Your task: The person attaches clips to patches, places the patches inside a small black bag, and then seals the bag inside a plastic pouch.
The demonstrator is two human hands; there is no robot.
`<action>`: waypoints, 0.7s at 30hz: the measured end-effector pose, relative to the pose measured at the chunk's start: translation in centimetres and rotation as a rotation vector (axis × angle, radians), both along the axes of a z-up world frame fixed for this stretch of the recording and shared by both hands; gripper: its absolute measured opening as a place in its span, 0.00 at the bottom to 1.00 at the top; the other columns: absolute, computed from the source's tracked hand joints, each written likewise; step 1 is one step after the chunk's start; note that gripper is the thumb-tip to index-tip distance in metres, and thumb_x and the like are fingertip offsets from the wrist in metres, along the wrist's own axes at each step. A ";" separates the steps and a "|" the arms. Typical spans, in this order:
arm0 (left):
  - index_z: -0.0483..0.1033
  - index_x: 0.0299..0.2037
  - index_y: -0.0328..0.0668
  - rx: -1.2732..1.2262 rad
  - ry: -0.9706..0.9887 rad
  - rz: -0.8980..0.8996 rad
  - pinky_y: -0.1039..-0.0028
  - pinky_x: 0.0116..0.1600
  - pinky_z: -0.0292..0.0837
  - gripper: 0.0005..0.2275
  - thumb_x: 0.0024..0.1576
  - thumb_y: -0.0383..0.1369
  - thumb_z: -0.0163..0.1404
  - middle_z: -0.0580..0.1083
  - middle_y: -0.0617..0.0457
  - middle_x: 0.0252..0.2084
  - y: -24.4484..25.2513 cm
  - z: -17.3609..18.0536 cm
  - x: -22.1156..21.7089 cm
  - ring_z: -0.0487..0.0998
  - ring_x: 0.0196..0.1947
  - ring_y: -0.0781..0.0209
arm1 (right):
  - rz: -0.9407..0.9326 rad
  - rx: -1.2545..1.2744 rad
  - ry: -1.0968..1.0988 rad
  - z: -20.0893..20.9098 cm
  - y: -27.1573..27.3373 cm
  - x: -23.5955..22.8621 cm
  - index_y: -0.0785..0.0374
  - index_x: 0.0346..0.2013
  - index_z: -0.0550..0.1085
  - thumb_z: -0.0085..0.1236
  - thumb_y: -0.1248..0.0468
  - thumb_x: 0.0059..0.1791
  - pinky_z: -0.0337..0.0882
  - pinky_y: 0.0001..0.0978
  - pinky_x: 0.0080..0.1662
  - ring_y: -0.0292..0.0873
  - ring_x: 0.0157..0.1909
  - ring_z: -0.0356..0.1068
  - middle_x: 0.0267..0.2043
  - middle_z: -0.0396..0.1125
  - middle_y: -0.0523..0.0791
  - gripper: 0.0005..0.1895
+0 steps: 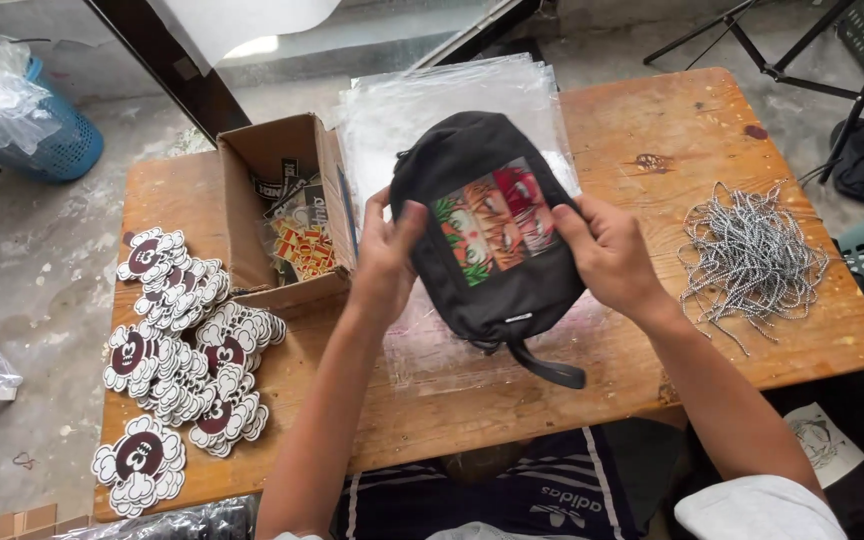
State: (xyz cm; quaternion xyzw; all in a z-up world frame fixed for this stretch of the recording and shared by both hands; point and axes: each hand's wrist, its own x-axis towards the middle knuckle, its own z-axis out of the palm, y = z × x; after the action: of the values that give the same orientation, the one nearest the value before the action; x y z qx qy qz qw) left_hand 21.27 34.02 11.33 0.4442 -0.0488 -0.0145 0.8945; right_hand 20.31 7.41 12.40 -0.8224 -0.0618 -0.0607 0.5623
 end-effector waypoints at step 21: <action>0.64 0.63 0.35 1.027 -0.567 0.112 0.54 0.66 0.63 0.20 0.61 0.29 0.50 0.69 0.41 0.54 -3.2 4.8 -3.5 0.71 0.60 0.37 | -0.185 -0.893 -0.011 2.9 -8.5 0.5 0.48 0.37 0.77 0.52 0.48 0.54 0.74 0.43 0.42 0.47 0.38 0.76 0.30 0.74 0.41 0.11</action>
State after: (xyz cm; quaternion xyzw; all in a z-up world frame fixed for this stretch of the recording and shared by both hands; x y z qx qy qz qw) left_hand 17.78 30.84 16.17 0.8090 -0.2491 0.1303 0.5162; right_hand 20.86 -1.09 15.28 -0.9860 -0.0109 -0.0824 0.1446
